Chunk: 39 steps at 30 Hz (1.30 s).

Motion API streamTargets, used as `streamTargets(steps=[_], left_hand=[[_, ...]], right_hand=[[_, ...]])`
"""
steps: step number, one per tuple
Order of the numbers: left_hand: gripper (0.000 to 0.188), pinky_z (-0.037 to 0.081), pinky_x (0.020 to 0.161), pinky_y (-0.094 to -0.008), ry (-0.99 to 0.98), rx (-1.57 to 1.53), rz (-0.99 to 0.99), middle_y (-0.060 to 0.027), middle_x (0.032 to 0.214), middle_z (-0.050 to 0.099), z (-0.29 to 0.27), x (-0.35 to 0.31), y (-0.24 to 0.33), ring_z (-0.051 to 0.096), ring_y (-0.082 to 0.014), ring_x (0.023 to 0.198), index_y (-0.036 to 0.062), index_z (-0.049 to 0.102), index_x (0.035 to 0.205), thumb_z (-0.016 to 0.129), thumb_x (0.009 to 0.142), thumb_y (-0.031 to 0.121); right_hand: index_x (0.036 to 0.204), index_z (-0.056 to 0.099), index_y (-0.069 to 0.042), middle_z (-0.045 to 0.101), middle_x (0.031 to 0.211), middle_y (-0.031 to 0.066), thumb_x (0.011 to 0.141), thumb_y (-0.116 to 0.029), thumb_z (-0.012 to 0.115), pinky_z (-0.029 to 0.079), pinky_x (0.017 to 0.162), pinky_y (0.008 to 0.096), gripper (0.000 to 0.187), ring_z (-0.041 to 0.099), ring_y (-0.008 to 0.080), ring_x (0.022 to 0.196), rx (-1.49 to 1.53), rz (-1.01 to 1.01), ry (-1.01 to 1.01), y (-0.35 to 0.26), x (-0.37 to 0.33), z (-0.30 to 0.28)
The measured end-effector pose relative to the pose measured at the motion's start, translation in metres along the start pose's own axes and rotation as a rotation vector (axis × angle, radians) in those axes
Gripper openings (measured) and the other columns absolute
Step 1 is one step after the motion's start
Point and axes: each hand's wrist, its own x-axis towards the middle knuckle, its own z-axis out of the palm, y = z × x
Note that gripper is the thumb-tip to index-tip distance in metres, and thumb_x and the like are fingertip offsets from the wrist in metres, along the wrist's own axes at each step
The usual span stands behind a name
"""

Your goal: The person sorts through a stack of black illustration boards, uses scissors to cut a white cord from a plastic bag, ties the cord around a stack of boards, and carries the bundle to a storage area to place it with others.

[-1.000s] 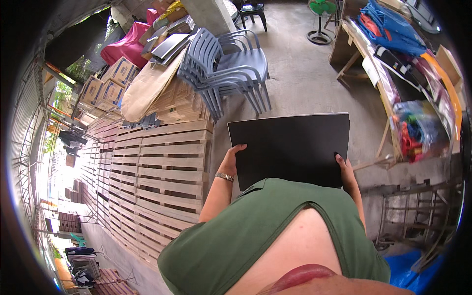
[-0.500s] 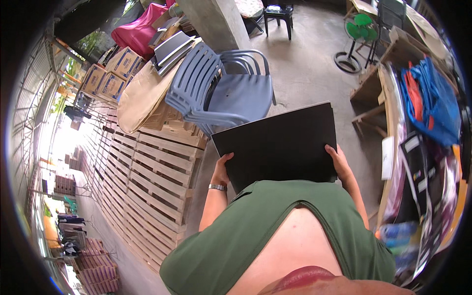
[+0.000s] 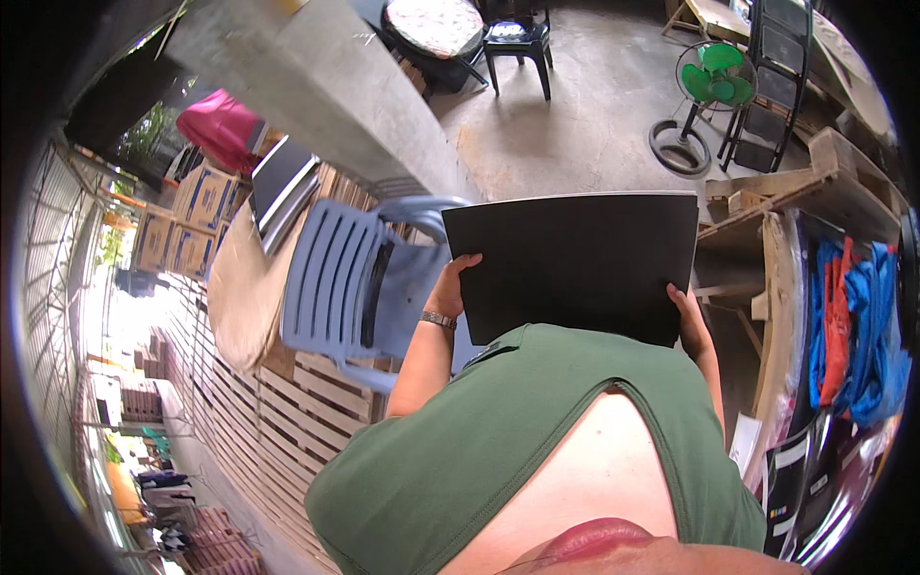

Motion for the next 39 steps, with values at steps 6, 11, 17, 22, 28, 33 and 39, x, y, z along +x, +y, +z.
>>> streamTargets(steps=[6, 11, 17, 22, 28, 33, 39], left_hand=[[0.038, 0.052, 0.084, -0.0353, -0.069, 0.002, -0.037, -0.0102, 0.105, 0.066, 0.047, 0.161, 0.069, 0.065, -0.0234, 0.094, 0.0013, 0.061, 0.112, 0.063, 0.080, 0.022], [0.039, 0.051, 0.088, -0.0371, 0.095, -0.170, 0.053, -0.0122, 0.106, 0.066, 0.075, 0.270, 0.109, 0.064, -0.0259, 0.097, 0.0007, 0.061, 0.111, 0.063, 0.079, 0.023], [0.043, 0.052, 0.089, -0.0411, 0.303, -0.315, 0.196, -0.0152, 0.110, 0.065, 0.071, 0.333, 0.167, 0.064, -0.0291, 0.100, -0.0018, 0.059, 0.113, 0.062, 0.077, 0.020], [0.045, 0.051, 0.092, -0.0406, 0.382, -0.412, 0.300, -0.0167, 0.112, 0.065, 0.063, 0.409, 0.206, 0.063, -0.0308, 0.101, -0.0038, 0.058, 0.115, 0.061, 0.078, 0.022], [0.039, 0.052, 0.090, -0.0381, 0.474, -0.324, 0.413, -0.0140, 0.106, 0.066, 0.014, 0.532, 0.312, 0.064, -0.0273, 0.097, -0.0014, 0.061, 0.110, 0.064, 0.077, 0.020], [0.030, 0.054, 0.084, -0.0346, 0.473, -0.385, 0.372, -0.0117, 0.097, 0.068, -0.024, 0.605, 0.404, 0.066, -0.0235, 0.089, -0.0002, 0.064, 0.101, 0.065, 0.078, 0.019], [0.040, 0.053, 0.086, -0.0398, 0.489, -0.570, 0.375, -0.0125, 0.102, 0.066, -0.098, 0.673, 0.470, 0.065, -0.0277, 0.093, 0.0004, 0.059, 0.110, 0.068, 0.076, 0.020]], right_hand=[[0.137, 0.040, -0.005, 0.050, 0.129, 0.0091, 0.085, -0.036, 0.059, 0.035, 0.100, 0.0309, 0.063, 0.046, 0.0205, 0.119, 0.037, -0.020, 0.047, -0.040, 0.171, -0.024], [0.135, 0.042, -0.004, 0.052, 0.126, 0.0097, 0.086, -0.035, 0.059, 0.036, 0.100, 0.0312, 0.061, 0.048, 0.0203, 0.117, -0.077, -0.028, -0.130, -0.114, 0.364, -0.038], [0.137, 0.038, -0.002, 0.052, 0.126, 0.0128, 0.084, -0.038, 0.063, 0.038, 0.099, 0.0326, 0.069, 0.049, 0.0216, 0.117, -0.198, 0.016, -0.352, -0.193, 0.540, 0.013], [0.137, 0.039, -0.002, 0.052, 0.127, 0.0151, 0.084, -0.039, 0.063, 0.039, 0.099, 0.0340, 0.069, 0.051, 0.0233, 0.116, -0.314, 0.067, -0.465, -0.221, 0.682, 0.064], [0.135, 0.040, -0.001, 0.053, 0.125, 0.0144, 0.084, -0.038, 0.063, 0.038, 0.099, 0.0336, 0.067, 0.050, 0.0232, 0.116, -0.227, 0.089, -0.496, -0.260, 0.826, 0.147], [0.135, 0.041, -0.001, 0.052, 0.127, 0.0142, 0.085, -0.040, 0.062, 0.036, 0.101, 0.0335, 0.067, 0.049, 0.0230, 0.118, -0.263, 0.105, -0.503, -0.277, 0.930, 0.211], [0.139, 0.036, 0.000, 0.050, 0.132, 0.0180, 0.085, -0.045, 0.062, 0.034, 0.104, 0.0343, 0.075, 0.047, 0.0255, 0.123, -0.370, 0.157, -0.641, -0.293, 1.067, 0.327]])
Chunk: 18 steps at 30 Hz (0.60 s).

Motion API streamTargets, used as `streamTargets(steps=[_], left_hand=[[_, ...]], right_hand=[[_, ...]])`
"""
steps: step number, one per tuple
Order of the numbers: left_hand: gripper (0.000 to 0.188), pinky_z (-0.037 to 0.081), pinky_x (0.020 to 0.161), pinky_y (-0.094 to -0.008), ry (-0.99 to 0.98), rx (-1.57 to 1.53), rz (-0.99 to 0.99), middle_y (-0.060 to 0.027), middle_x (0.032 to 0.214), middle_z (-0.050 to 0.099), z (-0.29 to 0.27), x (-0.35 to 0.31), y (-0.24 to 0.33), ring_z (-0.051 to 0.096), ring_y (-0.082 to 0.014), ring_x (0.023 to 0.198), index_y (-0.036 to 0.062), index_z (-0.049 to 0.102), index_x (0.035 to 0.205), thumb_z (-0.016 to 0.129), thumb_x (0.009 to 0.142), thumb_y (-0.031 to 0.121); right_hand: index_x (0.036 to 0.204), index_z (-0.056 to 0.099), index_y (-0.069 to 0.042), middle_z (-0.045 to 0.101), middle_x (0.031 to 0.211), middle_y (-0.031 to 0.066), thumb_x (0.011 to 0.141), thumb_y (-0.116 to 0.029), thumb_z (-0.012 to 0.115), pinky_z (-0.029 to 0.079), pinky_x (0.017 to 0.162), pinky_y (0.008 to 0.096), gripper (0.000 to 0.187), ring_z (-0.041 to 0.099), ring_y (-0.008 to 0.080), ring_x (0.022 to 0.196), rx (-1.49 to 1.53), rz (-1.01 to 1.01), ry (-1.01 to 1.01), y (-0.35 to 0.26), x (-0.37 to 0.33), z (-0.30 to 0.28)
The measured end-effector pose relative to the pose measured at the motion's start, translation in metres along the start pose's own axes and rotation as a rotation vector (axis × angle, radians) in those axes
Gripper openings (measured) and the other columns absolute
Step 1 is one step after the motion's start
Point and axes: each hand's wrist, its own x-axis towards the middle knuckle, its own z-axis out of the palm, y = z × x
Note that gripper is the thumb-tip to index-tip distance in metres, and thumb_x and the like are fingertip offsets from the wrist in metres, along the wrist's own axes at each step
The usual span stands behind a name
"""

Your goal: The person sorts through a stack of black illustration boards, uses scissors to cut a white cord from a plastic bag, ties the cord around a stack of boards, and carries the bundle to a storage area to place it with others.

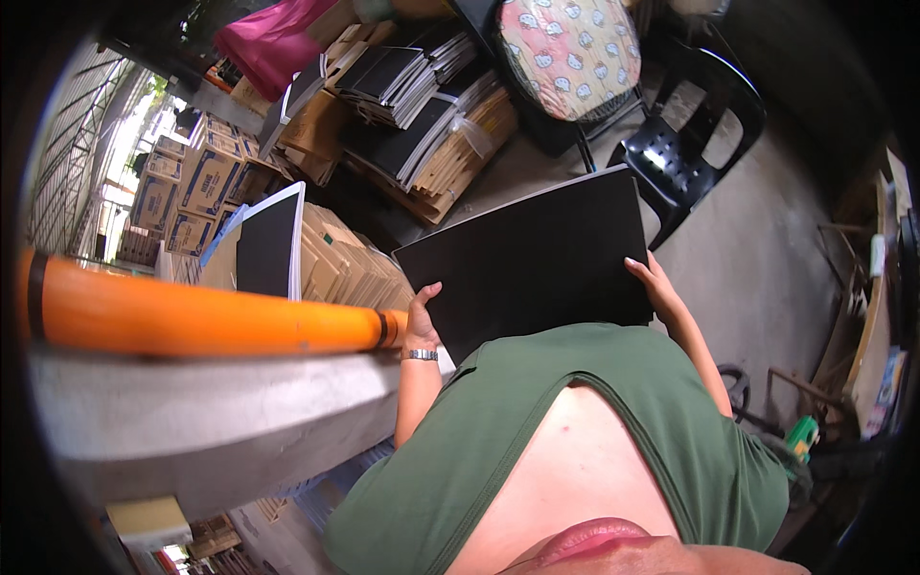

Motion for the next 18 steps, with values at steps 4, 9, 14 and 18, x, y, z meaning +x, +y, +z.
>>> streamTargets(steps=[4, 9, 14, 18], left_hand=[[0.046, 0.050, 0.092, -0.0427, 0.094, -0.026, 0.210, -0.0148, 0.109, 0.064, 0.028, 0.055, 0.024, 0.062, -0.0302, 0.101, -0.0002, 0.057, 0.114, 0.068, 0.076, 0.024], [0.055, 0.046, 0.098, -0.0447, 0.177, -0.151, 0.322, -0.0161, 0.120, 0.059, 0.041, 0.096, 0.067, 0.058, -0.0323, 0.108, -0.0025, 0.051, 0.124, 0.065, 0.079, 0.026], [0.062, 0.043, 0.100, -0.0458, 0.270, -0.181, 0.519, -0.0171, 0.131, 0.052, 0.031, 0.120, 0.084, 0.053, -0.0334, 0.117, -0.0023, 0.044, 0.132, 0.057, 0.086, 0.038], [0.068, 0.043, 0.100, -0.0470, 0.390, -0.186, 0.576, -0.0159, 0.133, 0.051, 0.039, 0.175, 0.133, 0.052, -0.0331, 0.118, -0.0002, 0.043, 0.134, 0.052, 0.089, 0.050]], right_hand=[[0.141, 0.033, 0.004, 0.046, 0.136, 0.0217, 0.083, -0.050, 0.063, 0.032, 0.106, 0.0330, 0.086, 0.043, 0.0268, 0.128, -0.258, 0.009, -0.025, -0.045, 0.140, 0.001], [0.134, 0.043, 0.000, 0.052, 0.132, 0.0181, 0.081, -0.051, 0.065, 0.035, 0.103, 0.0314, 0.077, 0.046, 0.0246, 0.125, -0.271, -0.001, -0.405, -0.115, 0.295, 0.037], [0.133, 0.046, -0.002, 0.056, 0.127, 0.0164, 0.079, -0.055, 0.065, 0.037, 0.101, 0.0334, 0.078, 0.051, 0.0254, 0.121, -0.396, 0.011, -0.571, -0.156, 0.409, 0.109], [0.141, 0.036, 0.001, 0.046, 0.137, 0.0221, 0.076, -0.063, 0.063, 0.033, 0.107, 0.0353, 0.095, 0.043, 0.0304, 0.130, -0.508, 0.020, -0.676, -0.170, 0.507, 0.157]])
